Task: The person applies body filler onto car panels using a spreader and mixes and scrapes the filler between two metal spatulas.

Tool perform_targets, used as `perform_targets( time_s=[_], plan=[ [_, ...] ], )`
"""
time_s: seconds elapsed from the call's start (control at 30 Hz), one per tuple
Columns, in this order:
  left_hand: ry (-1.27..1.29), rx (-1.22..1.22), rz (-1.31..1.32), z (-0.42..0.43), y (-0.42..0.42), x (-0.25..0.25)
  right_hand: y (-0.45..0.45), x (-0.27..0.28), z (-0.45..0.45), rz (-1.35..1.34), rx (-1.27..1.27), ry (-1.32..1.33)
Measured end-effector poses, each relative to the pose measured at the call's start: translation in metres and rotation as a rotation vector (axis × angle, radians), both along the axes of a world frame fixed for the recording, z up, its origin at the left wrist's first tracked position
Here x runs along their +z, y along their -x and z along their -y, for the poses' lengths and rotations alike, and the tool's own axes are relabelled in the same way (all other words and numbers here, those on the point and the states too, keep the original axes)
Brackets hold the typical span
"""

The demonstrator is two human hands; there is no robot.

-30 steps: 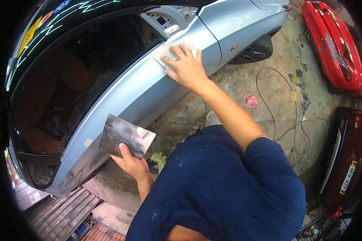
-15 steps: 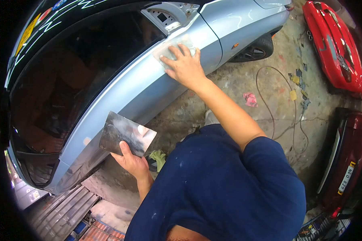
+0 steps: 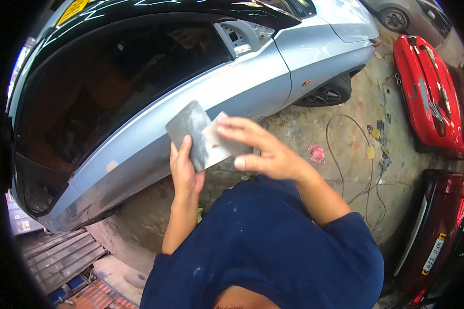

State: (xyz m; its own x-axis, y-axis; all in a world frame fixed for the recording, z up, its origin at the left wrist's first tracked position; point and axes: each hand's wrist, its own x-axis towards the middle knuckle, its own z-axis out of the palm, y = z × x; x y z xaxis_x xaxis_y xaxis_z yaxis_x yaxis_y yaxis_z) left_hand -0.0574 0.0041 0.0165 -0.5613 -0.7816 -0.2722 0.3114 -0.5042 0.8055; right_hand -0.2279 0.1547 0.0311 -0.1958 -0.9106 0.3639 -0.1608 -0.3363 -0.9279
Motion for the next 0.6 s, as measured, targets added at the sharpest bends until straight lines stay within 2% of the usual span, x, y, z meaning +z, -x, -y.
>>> perform_targets(
  time_s=[0.07, 0.27, 0.3, 0.4, 0.5, 0.6],
  plan=[
    [-0.054, -0.015, -0.026, -0.005, 0.011, 0.015, -0.017, 0.006, -0.006, -0.024, 0.027, 0.024],
    [0.042, 0.099, -0.007, -0.004, 0.009, 0.019, 0.004, -0.012, -0.021, -0.663, -0.312, -0.345],
    [0.189, 0.157, -0.007, -0.003, 0.006, 0.022, 0.004, -0.009, -0.022, -0.782, -0.377, -0.382],
    [0.626, 0.319, -0.019, 0.001, 0.007, 0.023, -0.008, 0.011, -0.017, -0.747, -0.5, -0.213],
    [0.827, 0.29, -0.039, 0.001, 0.011, 0.02, -0.023, 0.035, -0.007, -0.789, -0.444, -0.16],
    [0.893, 0.212, -0.056, -0.001, 0.012, 0.025, -0.024, 0.036, 0.002, -0.788, -0.433, -0.102]
  ],
)
